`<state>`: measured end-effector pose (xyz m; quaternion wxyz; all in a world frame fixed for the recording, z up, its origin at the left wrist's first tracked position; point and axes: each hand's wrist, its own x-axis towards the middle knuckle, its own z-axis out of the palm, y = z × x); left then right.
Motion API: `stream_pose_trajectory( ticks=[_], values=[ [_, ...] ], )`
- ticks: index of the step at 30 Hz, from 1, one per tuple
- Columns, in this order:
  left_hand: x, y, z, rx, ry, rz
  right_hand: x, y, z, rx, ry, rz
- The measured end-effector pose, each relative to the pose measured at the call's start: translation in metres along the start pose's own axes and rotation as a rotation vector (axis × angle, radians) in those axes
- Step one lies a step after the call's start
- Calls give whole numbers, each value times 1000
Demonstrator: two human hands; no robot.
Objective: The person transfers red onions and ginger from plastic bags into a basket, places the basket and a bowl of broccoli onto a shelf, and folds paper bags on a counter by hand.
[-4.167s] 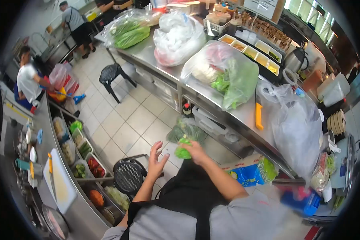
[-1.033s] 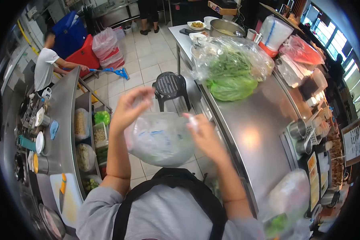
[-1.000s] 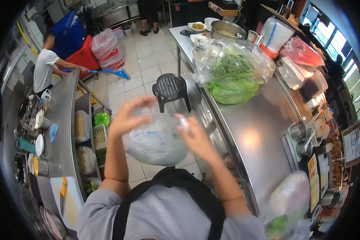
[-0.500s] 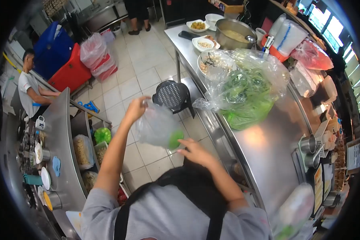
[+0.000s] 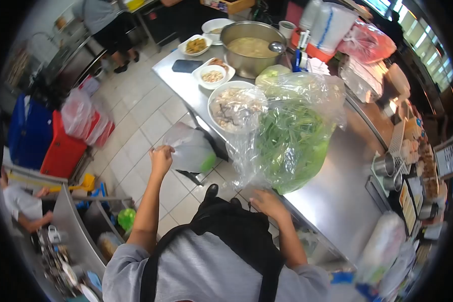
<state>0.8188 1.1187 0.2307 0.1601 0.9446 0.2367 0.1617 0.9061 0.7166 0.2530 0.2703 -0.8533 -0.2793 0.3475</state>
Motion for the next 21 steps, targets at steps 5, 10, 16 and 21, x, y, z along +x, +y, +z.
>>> stream_pose_trajectory(
  ticks=[5, 10, 16, 21],
  values=[
    [23, -88, 90, 180, -460, -150, -46, -87, -62, 163, -123, 352],
    [43, -120, 97, -71, -338, -146, -53, -170, -114, 206, 714, -114],
    [52, -117, 95, -205, -104, -188, 76, -188, -118, -702, 698, -133],
    [58, -114, 89, -54, 2, -179, 55, -96, -131, -743, 674, 515]
  ],
)
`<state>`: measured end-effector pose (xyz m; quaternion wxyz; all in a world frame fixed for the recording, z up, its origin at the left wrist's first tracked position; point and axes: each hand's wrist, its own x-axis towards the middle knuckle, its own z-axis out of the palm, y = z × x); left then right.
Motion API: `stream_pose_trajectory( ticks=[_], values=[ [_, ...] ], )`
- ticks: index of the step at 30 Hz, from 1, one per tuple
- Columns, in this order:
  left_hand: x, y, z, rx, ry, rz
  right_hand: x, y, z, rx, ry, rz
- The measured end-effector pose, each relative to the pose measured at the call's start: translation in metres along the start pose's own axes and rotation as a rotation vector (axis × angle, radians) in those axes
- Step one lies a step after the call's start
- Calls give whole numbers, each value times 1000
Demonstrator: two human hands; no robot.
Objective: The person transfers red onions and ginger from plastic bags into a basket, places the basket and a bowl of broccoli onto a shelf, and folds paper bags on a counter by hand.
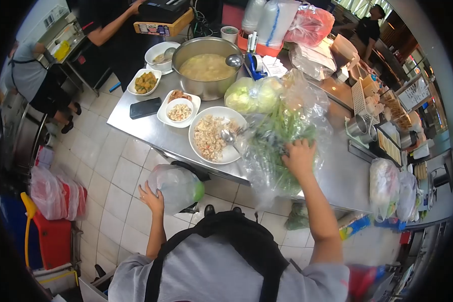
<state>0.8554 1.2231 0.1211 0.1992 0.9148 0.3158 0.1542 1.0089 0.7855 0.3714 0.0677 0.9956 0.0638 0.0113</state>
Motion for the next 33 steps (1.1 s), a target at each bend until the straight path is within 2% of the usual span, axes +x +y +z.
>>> stream_pose_trajectory(
  ticks=[2, 4, 5, 7, 9, 11, 12, 14, 15, 16, 17, 18, 19, 21, 22, 24, 26, 28, 30, 31, 32, 33],
  values=[
    [9, 15, -12, 54, 50, 14, -3, 2, 15, -94, 11, 39],
    [19, 44, -28, 2, 233, 247, 2, 10, 38, -184, 27, 81],
    [23, 67, -41, -4, 237, 259, 7, 22, 51, -214, 48, 129],
    [29, 124, -67, -247, 257, 590, 12, 44, 68, -245, 70, 216],
    [23, 173, -73, -486, 137, 717, 18, 75, 88, -294, 99, 235],
    [14, 229, -102, -573, 56, 918, 23, 103, 93, -350, 81, 244],
    [11, 239, -107, -572, 59, 925, 23, 112, 86, -346, 85, 249],
    [12, 261, -107, -565, -213, 1061, 30, 131, 44, -71, -254, 218],
    [11, 263, -102, -578, -437, 801, 35, 138, 16, -17, -387, 203],
    [8, 258, -97, -584, -648, 528, 41, 150, -8, 209, -452, 157],
    [9, 245, -79, -623, -755, 347, 47, 160, -30, 437, -520, 100],
    [9, 232, -58, -654, -861, 163, 53, 163, -59, 518, -492, 17],
    [6, 231, -48, -655, -837, 164, 60, 160, -88, 600, -465, -68],
    [-2, 236, -29, -1089, -875, -513, 83, 153, -144, 564, -362, -124],
    [-5, 237, -18, -1090, -861, -509, 102, 153, -159, 527, -273, -158],
    [-7, 242, 2, -1230, -736, -625, 162, 166, -165, 478, 50, -361],
    [-8, 252, 0, -1149, -614, -584, 249, 181, -154, 451, 347, -448],
    [-9, 254, -1, -1146, -542, -560, 343, 199, -142, 331, 560, -415],
    [-7, 253, -8, -1047, -556, -588, 428, 215, -134, 231, 678, -286],
    [-8, 250, -10, -1039, -556, -575, 459, 220, -132, 240, 695, -292],
    [-8, 250, -13, -1030, -556, -562, 487, 223, -132, 203, 724, -172],
    [-7, 257, -23, -980, -515, -637, 511, 224, -132, 167, 752, -54]
  ],
)
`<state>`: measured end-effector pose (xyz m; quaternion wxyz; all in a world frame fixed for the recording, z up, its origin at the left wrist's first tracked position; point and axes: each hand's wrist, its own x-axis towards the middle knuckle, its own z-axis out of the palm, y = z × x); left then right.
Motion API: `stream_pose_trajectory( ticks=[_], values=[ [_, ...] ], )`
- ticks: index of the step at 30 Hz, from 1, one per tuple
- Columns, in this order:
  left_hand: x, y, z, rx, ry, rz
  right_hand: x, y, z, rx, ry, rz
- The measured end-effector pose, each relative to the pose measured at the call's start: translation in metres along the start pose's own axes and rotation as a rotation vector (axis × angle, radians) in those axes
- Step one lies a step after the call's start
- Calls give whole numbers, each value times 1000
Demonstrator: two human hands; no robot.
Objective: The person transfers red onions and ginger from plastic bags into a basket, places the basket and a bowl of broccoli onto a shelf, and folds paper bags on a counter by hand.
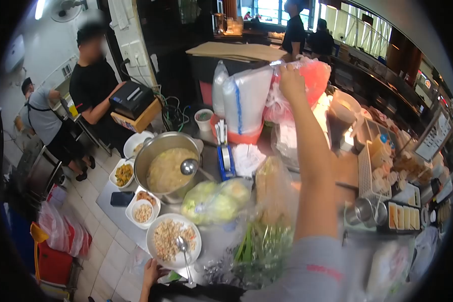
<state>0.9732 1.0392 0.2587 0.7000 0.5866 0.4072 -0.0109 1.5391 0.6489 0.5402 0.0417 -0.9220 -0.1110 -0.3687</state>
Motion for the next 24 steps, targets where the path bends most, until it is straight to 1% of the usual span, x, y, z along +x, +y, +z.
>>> stream_pose_trajectory(
  ticks=[1, 3, 4, 5, 6, 7, 8, 9, 10, 11, 13, 14, 16, 17, 19, 20, 22, 23, 24],
  values=[
    [-9, 8, 1, 9, 79, -49, 16, 1, 13, 12, 17, -7],
    [-20, 8, -12, 16, 210, -49, 41, 2, 37, -110, 149, 1],
    [-20, -7, -31, 9, 165, -18, 51, 3, 53, -101, 155, -4],
    [-22, -26, -52, 3, 122, 12, 61, 5, 69, -172, 266, -43],
    [-26, -39, -70, 9, 142, 66, 70, 7, 81, -243, 376, -82],
    [-30, -46, -80, 15, 162, 120, 77, 11, 89, -234, 380, -87],
    [-36, -43, -82, 11, 173, 122, 83, 14, 94, -321, 284, -92],
    [-42, -39, -84, 16, 251, 76, 87, 14, 101, -405, 185, -97],
    [-46, -36, -84, 23, 329, 27, 87, 10, 93, -394, 139, -95],
    [-49, -34, -82, 22, 342, 23, 93, 11, 93, -382, 135, -100],
    [-57, -25, -80, 95, 368, 43, 105, 16, 94, -375, 165, -195],
    [-61, -19, -79, 106, 377, 33, 107, 13, 86, -311, 183, -198],
    [-60, -11, -68, 181, 321, -26, 111, 11, 78, -232, 250, -244],
    [-59, -10, -64, 179, 318, -31, 110, 11, 78, -235, 247, -248],
    [-56, -9, -60, 262, 312, -45, 109, 8, 76, -106, 368, -261],
    [-54, -12, -61, 250, 310, -36, 108, 5, 69, -108, 381, -267],
    [-49, -15, -67, 308, 253, -46, 101, 2, 68, 85, 289, -239],
    [-46, -20, -70, 312, 256, -39, 104, 2, 65, 88, 295, -232],
    [-44, -28, -78, 311, 251, -20, 103, -2, 56, 96, 398, -162]
  ],
)
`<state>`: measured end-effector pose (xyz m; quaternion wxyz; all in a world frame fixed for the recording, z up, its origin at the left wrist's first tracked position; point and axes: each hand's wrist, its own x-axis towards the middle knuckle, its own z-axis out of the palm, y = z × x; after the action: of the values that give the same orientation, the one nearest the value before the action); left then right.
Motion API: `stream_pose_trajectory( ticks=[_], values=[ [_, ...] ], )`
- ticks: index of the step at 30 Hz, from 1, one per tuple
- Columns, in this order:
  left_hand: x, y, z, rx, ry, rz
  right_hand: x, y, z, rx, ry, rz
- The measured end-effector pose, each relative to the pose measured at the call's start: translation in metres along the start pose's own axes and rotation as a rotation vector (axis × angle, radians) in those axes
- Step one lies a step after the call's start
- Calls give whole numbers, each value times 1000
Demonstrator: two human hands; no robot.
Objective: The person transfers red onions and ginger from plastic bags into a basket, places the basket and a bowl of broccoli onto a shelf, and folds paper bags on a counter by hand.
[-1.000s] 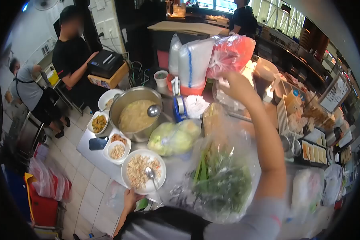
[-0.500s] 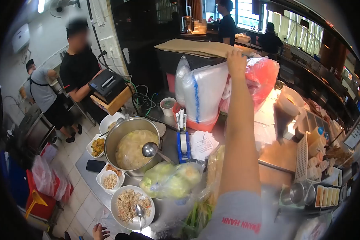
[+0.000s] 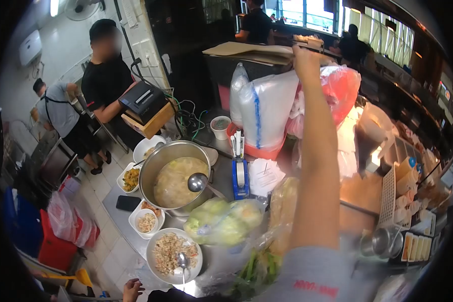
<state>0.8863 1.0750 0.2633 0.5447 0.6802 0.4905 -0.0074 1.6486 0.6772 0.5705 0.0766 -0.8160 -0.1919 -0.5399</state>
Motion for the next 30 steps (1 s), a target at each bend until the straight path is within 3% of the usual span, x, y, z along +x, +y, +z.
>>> stream_pose_trajectory(
  ticks=[1, 5, 7, 9, 11, 13, 17, 20, 21, 23, 24, 25, 26, 27, 28, 30],
  values=[
    [3, -7, -7, 9, -4, 11, -2, -3, -11, -18, 93, 71],
    [-1, 4, -27, 49, 100, 122, -17, 8, -121, -49, 308, -153],
    [9, 4, -45, 132, 147, 204, -44, -54, -242, 15, 195, -217],
    [19, 5, -51, 171, 196, 300, -85, -68, -314, -77, 16, -281],
    [22, 25, -56, 121, 267, 615, -135, -102, -370, -146, -118, -338],
    [8, 56, -44, 114, 317, 701, -192, -135, -415, -75, -472, -334],
    [-26, 116, -4, -87, 59, 837, -301, -181, -431, 108, -983, -228],
    [-78, 152, 43, 153, -290, 1340, -363, -184, -423, 263, -1082, -78],
    [-104, 161, 61, 284, -485, 1500, -357, -188, -424, 219, -1158, 191],
    [-149, 156, 115, 331, -825, 1780, -352, -180, -426, 496, -846, 442],
    [-164, 149, 138, 311, -908, 1808, -354, -170, -417, 509, -548, 475],
    [-176, 139, 163, 489, -794, 1913, -339, -159, -425, 436, -519, 584],
    [-184, 125, 184, 669, -645, 2005, -330, -146, -434, 545, -343, 752],
    [-172, 106, 204, 664, -677, 2022, -325, -135, -447, 662, -155, 904],
    [-145, 89, 220, 721, -660, 1957, -324, -127, -472, 643, -142, 916],
    [-125, 80, 217, 780, -652, 1908, -330, -110, -530, 273, 36, 991]
  ],
)
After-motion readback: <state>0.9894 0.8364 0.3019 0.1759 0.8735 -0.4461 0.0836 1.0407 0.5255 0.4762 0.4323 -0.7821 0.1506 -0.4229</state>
